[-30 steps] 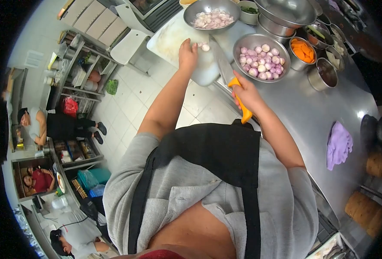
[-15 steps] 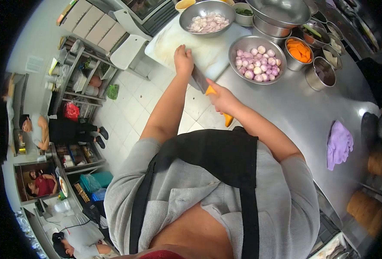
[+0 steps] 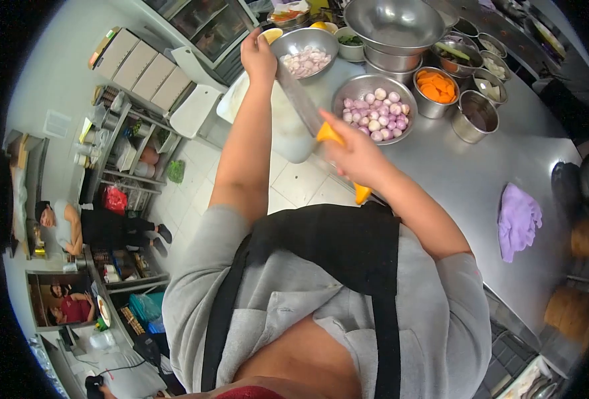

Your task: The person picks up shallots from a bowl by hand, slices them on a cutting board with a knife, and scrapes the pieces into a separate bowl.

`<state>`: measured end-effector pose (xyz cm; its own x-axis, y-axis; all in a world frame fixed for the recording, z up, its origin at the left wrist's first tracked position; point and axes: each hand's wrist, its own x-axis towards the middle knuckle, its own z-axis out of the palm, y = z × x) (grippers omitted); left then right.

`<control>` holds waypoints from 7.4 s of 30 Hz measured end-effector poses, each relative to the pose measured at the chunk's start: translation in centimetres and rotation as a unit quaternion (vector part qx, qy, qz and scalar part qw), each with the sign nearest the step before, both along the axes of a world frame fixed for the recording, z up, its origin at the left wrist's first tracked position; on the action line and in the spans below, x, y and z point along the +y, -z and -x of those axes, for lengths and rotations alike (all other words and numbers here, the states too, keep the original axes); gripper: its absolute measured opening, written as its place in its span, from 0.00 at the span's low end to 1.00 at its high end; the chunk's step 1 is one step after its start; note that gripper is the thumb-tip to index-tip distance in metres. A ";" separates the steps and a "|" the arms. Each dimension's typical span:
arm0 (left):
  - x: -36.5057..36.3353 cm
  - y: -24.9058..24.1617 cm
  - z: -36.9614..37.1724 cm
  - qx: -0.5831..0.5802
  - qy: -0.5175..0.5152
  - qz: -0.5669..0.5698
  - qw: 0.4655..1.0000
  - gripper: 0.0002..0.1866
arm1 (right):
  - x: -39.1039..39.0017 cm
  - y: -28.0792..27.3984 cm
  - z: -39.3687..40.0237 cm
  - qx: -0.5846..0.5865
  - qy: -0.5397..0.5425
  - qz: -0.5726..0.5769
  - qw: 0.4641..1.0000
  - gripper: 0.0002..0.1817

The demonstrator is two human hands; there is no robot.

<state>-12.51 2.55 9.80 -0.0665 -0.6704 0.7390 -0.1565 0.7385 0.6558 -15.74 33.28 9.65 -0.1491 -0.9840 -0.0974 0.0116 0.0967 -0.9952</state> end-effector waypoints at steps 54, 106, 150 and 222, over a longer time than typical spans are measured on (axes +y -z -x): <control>7.9 6.5 -13.9 0.145 0.449 -0.508 0.721 0.19 | -0.3 4.6 -0.3 0.034 0.050 0.000 0.998 0.23; 3.3 11.4 -11.8 -0.115 0.128 -0.535 0.827 0.15 | -0.6 3.9 -2.1 0.484 -0.091 -0.072 0.867 0.31; 3.2 11.9 -11.4 -0.150 0.083 -0.525 0.834 0.19 | -4.4 6.2 -1.9 0.504 -0.078 -0.057 0.858 0.34; 3.4 11.6 -11.5 -0.150 0.111 -0.536 0.823 0.14 | -2.3 5.1 -1.7 0.493 -0.091 -0.073 0.862 0.35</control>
